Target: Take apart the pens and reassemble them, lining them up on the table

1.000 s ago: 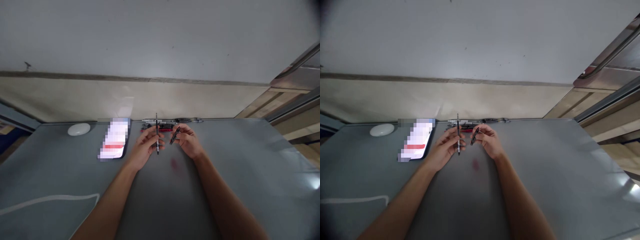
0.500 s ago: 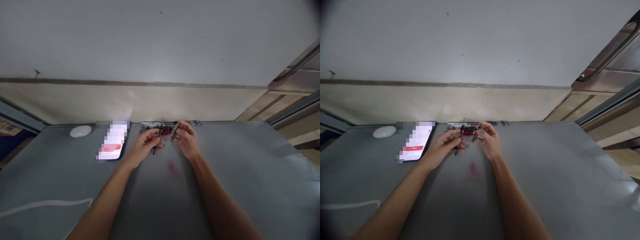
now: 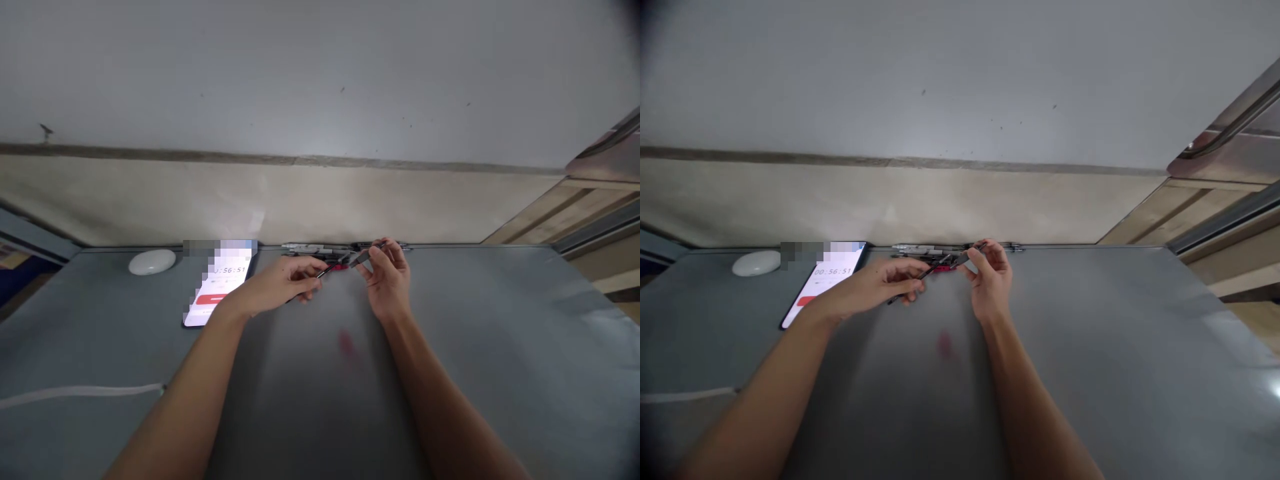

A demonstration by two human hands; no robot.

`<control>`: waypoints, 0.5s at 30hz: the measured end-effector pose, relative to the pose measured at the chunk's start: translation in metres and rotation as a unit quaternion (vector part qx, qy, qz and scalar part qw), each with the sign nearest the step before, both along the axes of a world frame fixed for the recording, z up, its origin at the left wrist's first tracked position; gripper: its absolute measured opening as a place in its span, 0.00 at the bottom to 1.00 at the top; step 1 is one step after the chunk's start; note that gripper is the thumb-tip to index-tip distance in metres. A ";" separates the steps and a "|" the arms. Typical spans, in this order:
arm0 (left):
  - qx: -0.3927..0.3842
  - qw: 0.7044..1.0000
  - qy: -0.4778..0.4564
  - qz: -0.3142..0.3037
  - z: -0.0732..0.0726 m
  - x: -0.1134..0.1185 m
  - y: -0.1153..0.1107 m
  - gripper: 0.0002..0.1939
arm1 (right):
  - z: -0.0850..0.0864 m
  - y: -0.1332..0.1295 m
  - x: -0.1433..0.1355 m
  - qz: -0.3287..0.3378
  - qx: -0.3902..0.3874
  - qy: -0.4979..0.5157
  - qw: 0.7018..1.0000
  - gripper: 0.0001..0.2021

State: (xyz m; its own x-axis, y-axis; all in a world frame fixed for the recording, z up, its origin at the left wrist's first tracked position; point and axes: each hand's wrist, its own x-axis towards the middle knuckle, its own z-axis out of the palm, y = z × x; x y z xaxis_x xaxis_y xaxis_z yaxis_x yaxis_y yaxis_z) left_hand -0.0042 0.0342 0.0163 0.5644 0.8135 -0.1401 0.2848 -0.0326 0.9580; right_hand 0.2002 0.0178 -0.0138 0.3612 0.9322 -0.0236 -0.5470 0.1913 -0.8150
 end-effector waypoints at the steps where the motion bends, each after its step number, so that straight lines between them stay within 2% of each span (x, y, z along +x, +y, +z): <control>1: 0.000 1.000 0.001 -0.006 0.000 0.000 0.000 0.18 | -0.001 0.000 0.001 -0.004 0.001 -0.002 1.000 0.14; 11: 0.030 0.998 0.044 -0.012 0.002 0.000 -0.002 0.17 | -0.005 0.002 0.006 -0.016 0.000 0.053 0.998 0.14; 15: 0.035 0.997 0.070 -0.009 0.004 0.001 -0.003 0.17 | -0.003 0.002 0.005 -0.014 -0.002 0.044 0.999 0.15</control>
